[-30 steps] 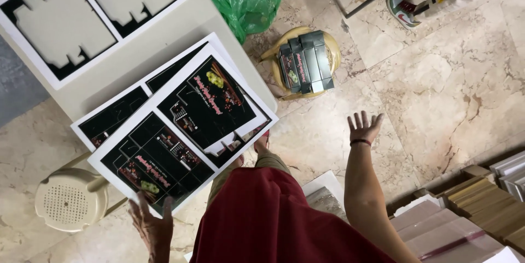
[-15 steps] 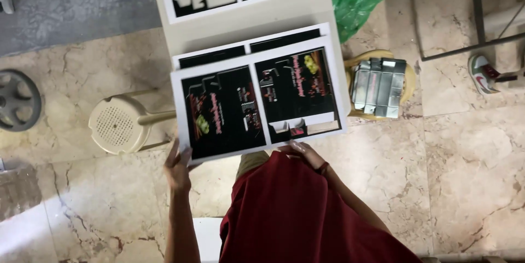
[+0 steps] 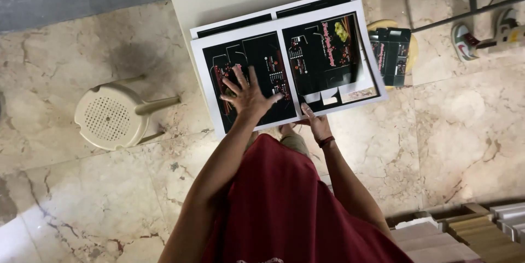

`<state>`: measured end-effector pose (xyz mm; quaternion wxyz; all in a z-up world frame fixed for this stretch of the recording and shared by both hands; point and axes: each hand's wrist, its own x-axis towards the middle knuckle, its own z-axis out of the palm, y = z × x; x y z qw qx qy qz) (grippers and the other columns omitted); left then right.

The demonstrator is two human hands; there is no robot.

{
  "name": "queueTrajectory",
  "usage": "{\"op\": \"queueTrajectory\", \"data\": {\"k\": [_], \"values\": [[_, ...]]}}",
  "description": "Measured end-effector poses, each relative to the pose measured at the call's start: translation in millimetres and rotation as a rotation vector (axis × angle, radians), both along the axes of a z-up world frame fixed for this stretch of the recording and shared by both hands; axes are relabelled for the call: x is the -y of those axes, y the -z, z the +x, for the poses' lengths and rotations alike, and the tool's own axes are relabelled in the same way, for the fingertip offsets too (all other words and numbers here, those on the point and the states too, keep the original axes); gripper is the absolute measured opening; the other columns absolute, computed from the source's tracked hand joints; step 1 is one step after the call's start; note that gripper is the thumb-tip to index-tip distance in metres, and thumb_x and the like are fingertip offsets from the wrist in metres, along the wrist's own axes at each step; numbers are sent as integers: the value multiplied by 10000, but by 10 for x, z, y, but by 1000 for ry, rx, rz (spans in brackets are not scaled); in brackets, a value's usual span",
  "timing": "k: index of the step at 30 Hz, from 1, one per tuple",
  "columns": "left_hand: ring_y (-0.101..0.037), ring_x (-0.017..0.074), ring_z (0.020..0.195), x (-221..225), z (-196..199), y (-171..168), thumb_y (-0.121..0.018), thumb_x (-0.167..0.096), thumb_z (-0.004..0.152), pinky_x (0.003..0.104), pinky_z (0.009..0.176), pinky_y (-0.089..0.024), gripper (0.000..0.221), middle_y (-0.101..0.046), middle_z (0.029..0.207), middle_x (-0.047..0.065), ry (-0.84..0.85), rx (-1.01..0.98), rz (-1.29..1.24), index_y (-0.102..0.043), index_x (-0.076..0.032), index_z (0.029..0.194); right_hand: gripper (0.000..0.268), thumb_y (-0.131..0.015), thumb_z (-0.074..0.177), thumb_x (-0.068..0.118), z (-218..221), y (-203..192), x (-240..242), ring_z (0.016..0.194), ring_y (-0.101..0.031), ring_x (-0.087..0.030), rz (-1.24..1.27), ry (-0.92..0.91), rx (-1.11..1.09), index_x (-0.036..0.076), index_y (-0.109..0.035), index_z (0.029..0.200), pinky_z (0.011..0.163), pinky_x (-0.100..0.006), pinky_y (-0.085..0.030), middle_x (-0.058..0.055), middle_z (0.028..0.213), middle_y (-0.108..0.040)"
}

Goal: Handling, inspecting, and organizing printed cardboard sheets on a table in preparation for box assembly.

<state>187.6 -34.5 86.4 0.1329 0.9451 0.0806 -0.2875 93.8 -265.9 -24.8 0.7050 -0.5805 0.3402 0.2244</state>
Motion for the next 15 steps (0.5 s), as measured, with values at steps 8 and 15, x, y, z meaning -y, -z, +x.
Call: {"op": "queueTrajectory", "data": {"k": [8, 15], "values": [[275, 763, 1309, 253, 141, 263, -816, -256, 842, 1011, 795, -16, 1309, 364, 1584, 283, -131, -130, -20, 253, -189, 1595, 457, -562, 990, -84, -249, 292, -156, 1216, -546, -245, -268, 50, 587, 78, -628, 1412, 979, -475, -546, -99, 1416, -611], [145, 755, 1372, 337, 110, 52, -663, -665, 907, 925, 941, -230, 1164, 227, 1649, 284, -108, -277, -46, 61, -146, 1656, 449, -717, 985, 123, 55, -23, 385, 829, -719, -443, 49, 174, 207, 3, -551, 1385, 611, -712, -603, -160, 1275, -676]]}}
